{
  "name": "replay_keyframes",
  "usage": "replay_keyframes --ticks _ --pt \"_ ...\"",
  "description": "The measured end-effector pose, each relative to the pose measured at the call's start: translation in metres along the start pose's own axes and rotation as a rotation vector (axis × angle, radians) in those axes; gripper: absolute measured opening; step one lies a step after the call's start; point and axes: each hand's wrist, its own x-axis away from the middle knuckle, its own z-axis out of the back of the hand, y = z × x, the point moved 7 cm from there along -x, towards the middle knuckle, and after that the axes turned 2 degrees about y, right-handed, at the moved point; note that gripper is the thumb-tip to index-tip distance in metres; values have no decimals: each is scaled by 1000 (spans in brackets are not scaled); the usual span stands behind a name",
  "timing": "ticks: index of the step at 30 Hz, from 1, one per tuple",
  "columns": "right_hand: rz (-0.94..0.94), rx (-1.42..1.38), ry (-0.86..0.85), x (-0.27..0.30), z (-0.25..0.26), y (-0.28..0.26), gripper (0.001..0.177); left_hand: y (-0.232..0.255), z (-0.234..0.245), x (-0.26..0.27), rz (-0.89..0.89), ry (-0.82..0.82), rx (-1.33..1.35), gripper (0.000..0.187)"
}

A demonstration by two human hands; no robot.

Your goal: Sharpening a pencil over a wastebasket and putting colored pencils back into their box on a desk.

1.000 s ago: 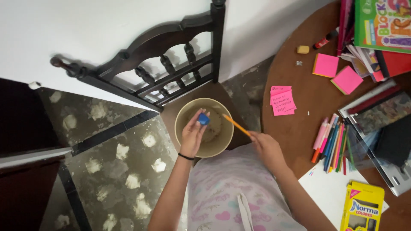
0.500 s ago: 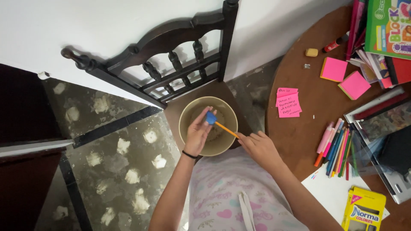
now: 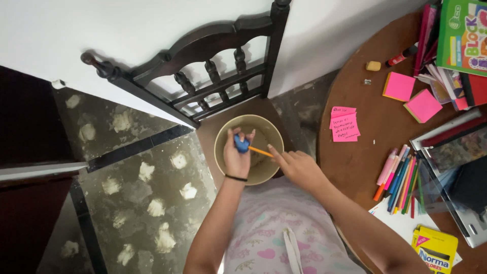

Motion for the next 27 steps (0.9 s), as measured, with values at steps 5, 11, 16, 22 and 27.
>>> replay_keyframes --ticks 5,11,16,22,27 --pt "73 92 -9 2 -4 0 54 10 -63 10 135 49 -29 36" --pt "-24 -31 59 19 -33 12 39 12 -75 11 211 4 -54 35" --pt "-1015 -1212 -444 43 -85 33 46 11 -71 11 224 -77 -96 39" --pt "-443 -635 5 -5 -13 30 43 21 -96 10 163 -195 -292 38" --pt "-119 -307 257 -11 10 17 40 3 -32 -6 186 134 5 34"
